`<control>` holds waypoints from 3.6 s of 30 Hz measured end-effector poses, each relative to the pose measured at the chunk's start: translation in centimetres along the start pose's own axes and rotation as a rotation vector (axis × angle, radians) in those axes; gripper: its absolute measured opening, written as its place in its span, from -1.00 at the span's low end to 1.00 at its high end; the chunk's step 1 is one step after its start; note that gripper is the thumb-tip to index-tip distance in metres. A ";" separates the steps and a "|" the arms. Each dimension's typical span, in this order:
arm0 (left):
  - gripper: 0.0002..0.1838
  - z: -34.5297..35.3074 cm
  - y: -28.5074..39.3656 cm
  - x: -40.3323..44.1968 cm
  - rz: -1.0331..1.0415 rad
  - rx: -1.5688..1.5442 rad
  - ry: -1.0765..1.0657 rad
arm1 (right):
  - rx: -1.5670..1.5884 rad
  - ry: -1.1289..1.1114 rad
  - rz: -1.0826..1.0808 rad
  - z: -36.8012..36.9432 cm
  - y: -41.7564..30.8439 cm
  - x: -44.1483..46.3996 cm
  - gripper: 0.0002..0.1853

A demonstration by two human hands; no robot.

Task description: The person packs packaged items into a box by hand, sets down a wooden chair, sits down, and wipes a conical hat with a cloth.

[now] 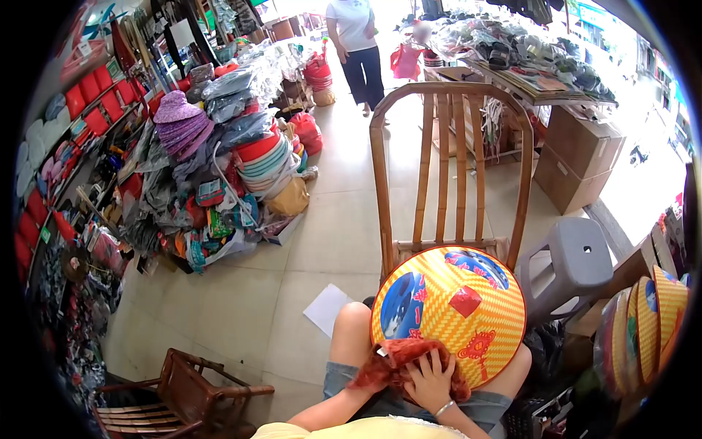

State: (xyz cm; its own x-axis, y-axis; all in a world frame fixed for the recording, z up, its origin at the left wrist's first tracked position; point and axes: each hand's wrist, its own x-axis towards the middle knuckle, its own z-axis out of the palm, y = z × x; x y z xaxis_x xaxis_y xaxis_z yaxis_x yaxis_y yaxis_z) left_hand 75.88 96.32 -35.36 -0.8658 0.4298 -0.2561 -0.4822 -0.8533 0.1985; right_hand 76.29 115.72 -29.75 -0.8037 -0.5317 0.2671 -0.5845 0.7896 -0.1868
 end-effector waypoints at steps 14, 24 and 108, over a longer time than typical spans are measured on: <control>-0.35 0.8 -0.6 0.8 0.073 0.080 0.259 | 0.577 0.436 0.659 -0.4 9.9 -0.3 -0.35; -0.31 -1.1 -0.3 0.4 -0.058 0.013 0.278 | 0.008 0.026 -0.011 0.3 -0.7 -1.7 -0.53; -0.64 -4.5 -5.6 -1.0 0.121 0.011 0.248 | 0.356 -0.825 0.026 -0.3 20.5 27.4 -0.31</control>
State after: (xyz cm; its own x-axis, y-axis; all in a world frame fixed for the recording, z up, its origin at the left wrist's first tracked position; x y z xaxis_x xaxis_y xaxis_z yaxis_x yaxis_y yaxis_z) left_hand 80.06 99.30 -40.44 -0.8586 0.2385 -0.4538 -0.3802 -0.8900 0.2517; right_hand 42.32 117.45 -25.93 -0.5615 -0.6747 -0.4792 -0.4548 0.7353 -0.5024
